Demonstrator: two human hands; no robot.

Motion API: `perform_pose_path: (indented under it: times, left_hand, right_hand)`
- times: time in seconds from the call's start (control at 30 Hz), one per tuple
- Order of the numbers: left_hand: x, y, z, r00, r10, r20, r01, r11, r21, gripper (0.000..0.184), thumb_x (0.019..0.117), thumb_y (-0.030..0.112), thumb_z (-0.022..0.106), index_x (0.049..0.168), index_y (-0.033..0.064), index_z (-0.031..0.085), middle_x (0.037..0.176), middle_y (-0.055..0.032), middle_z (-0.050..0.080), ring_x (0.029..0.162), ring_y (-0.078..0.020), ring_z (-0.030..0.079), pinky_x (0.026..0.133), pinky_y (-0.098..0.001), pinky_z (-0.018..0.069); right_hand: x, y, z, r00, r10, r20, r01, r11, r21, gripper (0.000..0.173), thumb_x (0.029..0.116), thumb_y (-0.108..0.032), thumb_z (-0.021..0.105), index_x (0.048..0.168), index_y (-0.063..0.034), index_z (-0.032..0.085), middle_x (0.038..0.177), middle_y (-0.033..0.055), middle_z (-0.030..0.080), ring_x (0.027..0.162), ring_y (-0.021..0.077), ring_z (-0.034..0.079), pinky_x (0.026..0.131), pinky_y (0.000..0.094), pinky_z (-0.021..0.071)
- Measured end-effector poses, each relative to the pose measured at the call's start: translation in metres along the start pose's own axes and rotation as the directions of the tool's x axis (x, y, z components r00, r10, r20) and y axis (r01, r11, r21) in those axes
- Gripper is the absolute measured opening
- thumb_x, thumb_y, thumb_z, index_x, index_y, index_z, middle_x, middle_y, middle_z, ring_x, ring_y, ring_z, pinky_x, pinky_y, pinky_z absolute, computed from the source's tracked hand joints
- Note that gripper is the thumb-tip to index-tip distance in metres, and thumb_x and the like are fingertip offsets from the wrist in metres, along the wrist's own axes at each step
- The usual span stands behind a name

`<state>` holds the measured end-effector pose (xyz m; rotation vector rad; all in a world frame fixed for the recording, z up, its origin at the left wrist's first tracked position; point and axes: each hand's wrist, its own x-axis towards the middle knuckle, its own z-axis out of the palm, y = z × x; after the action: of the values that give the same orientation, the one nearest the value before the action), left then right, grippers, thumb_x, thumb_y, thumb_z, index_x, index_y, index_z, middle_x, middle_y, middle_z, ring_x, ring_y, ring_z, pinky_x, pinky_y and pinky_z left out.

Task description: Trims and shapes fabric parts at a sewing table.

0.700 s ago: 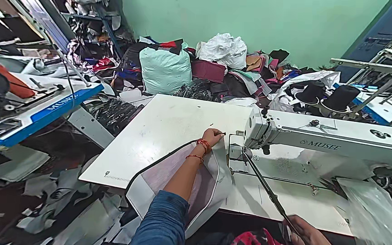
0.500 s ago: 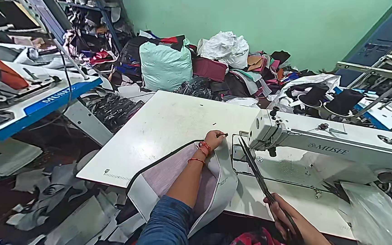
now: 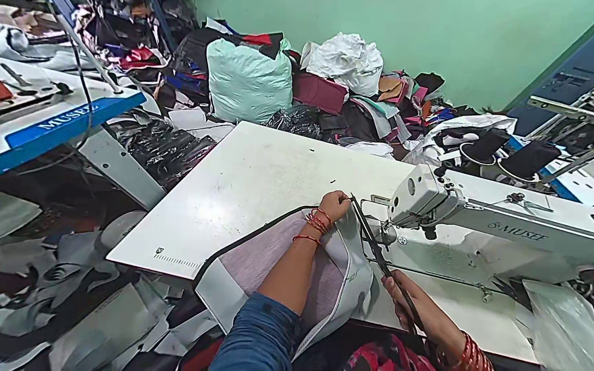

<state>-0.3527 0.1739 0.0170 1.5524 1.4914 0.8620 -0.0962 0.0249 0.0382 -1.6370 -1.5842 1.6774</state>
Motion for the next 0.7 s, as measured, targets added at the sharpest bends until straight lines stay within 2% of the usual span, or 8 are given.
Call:
perform_pose_path:
  times: [0.23,0.37,0.7]
  left_hand:
    - [0.0012,-0.0012,-0.0008,1.000,-0.023,-0.012,0.023,0.999,-0.034,0.026,0.1049,0.013,0.052,0.109,-0.0071,0.067,0.095,-0.0200,0.066,0.090,-0.0274,0.062,0.086,-0.0449,0.0493]
    - [0.0021,-0.0015,-0.0006,0.999,-0.038,-0.010,0.038,0.999,-0.036,0.027,0.1052,0.014,0.052,0.109,-0.0073,0.067,0.097,-0.0211,0.067,0.092,-0.0289,0.063,0.088,-0.0464,0.0497]
    - [0.0021,-0.0016,-0.0027,0.999,-0.043,-0.004,0.043,0.999,-0.033,0.027,0.1055,0.014,0.053,0.109,-0.0076,0.067,0.096,-0.0206,0.067,0.091,-0.0280,0.063,0.088,-0.0455,0.0497]
  right_hand:
    - [0.0067,-0.0083,0.0085,0.999,-0.010,-0.050,0.009,1.000,-0.020,0.038,0.0995,-0.045,0.057,0.111,-0.0088,0.052,0.062,-0.0031,0.049,0.039,0.0057,0.044,0.039,0.0214,0.0425]
    - [0.0083,-0.0054,0.0095,0.996,-0.034,-0.085,0.032,0.999,-0.033,0.042,0.0953,-0.047,0.061,0.111,-0.0084,0.053,0.061,-0.0034,0.049,0.040,0.0056,0.044,0.039,0.0216,0.0413]
    - [0.0114,-0.0001,0.0092,0.988,-0.071,-0.139,0.062,0.996,-0.071,0.045,0.0914,-0.048,0.066,0.109,-0.0080,0.055,0.064,-0.0033,0.050,0.042,0.0053,0.044,0.041,0.0223,0.0413]
